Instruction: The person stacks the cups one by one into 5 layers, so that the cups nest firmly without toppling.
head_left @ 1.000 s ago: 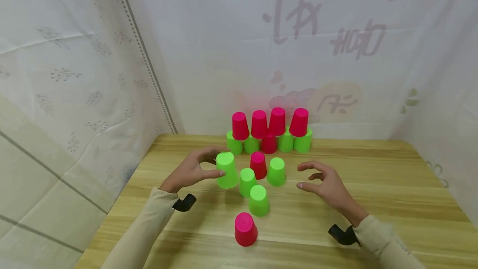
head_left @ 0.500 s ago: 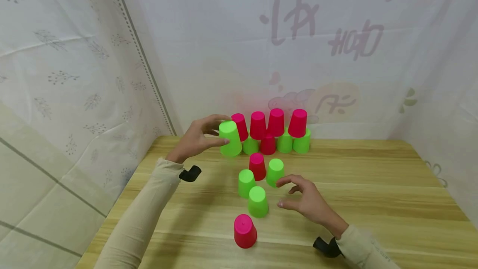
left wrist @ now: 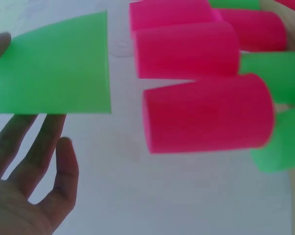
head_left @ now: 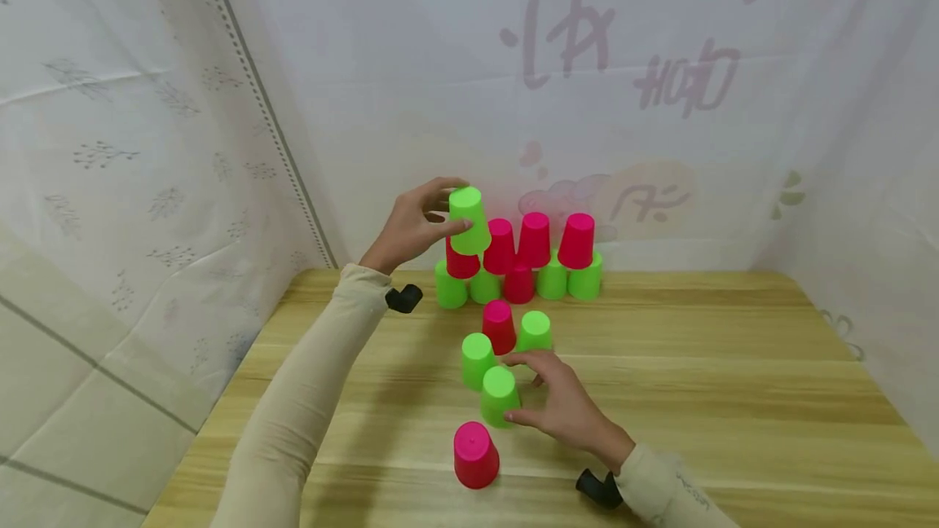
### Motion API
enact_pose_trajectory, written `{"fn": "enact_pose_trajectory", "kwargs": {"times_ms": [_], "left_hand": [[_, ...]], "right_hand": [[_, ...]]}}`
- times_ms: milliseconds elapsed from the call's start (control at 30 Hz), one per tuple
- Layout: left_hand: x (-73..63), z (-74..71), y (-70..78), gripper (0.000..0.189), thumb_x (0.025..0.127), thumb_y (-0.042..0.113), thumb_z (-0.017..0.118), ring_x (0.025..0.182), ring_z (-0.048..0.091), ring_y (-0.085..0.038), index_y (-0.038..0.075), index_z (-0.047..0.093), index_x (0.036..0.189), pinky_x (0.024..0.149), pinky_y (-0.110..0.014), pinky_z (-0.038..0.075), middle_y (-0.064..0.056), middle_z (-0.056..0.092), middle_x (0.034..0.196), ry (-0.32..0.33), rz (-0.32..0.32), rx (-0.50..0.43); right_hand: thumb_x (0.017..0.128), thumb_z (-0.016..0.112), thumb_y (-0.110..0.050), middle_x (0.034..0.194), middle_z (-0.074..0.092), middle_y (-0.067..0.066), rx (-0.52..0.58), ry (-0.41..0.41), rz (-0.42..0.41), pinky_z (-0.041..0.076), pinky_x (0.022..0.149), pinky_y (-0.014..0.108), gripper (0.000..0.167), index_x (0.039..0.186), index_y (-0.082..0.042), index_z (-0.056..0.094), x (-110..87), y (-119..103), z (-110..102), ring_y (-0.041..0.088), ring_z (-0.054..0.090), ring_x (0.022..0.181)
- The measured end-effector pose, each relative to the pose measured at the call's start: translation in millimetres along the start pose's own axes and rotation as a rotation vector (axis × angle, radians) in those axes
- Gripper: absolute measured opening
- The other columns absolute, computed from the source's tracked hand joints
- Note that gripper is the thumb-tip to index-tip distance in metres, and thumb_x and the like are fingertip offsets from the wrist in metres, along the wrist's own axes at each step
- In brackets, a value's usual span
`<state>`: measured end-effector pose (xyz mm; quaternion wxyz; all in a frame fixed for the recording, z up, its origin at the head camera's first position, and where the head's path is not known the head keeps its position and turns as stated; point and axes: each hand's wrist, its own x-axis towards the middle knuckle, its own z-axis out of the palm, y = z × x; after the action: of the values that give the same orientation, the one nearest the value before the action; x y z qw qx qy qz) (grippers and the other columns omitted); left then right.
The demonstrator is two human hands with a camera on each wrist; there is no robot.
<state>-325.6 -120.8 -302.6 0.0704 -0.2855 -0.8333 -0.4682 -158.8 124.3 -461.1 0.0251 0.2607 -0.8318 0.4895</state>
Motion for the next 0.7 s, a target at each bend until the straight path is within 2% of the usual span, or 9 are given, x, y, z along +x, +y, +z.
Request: {"fn": "enact_pose_trajectory", "kwargs": {"times_ms": [167, 367, 467, 700], "left_hand": [[19.5, 4.7, 2.4, 0.052, 0.089, 0.023, 0.077, 0.11, 0.07, -0.029, 0.021, 0.058, 0.137, 0.095, -0.046, 0.058, -0.011, 0.069, 0.126, 0.068, 0.001, -0.011], [34.1, 10.0, 3.6, 0.054, 0.089, 0.024, 0.077, 0.112, 0.069, -0.032, 0.022, 0.057, 0.139, 0.093, -0.046, 0.059, -0.013, 0.068, 0.129, 0.086, -0.023, -0.001], [37.3, 11.2, 1.2, 0.054, 0.089, 0.024, 0.076, 0.113, 0.068, -0.033, 0.02, 0.057, 0.139, 0.095, -0.047, 0.058, -0.014, 0.067, 0.129, 0.08, -0.047, -0.001], [34.9, 13.4, -10.5, 0.054, 0.09, 0.024, 0.075, 0.116, 0.067, -0.034, 0.019, 0.056, 0.14, 0.095, -0.047, 0.059, -0.015, 0.066, 0.13, 0.042, -0.12, 0.023]], "right_hand": [[0.074, 0.089, -0.014, 0.13, 0.064, -0.001, -0.012, 0.011, 0.002, 0.055, 0.087, 0.038, 0.064, 0.131, -0.015, 0.062, 3.5, -1.1, 7.3, 0.03, 0.059, 0.117], [0.074, 0.089, -0.015, 0.127, 0.065, -0.003, -0.04, 0.029, 0.0, 0.055, 0.087, 0.038, 0.061, 0.129, -0.017, 0.063, 5.8, 0.7, 11.6, 0.026, 0.06, 0.116], [0.074, 0.089, -0.015, 0.126, 0.065, -0.004, -0.032, 0.027, 0.018, 0.056, 0.087, 0.038, 0.058, 0.127, -0.018, 0.064, 6.2, 0.8, 12.7, 0.026, 0.06, 0.116], [0.076, 0.088, -0.016, 0.122, 0.067, -0.003, -0.045, 0.039, 0.03, 0.055, 0.087, 0.035, 0.053, 0.124, -0.018, 0.065, 6.9, 2.1, 15.8, 0.025, 0.059, 0.111]]}}
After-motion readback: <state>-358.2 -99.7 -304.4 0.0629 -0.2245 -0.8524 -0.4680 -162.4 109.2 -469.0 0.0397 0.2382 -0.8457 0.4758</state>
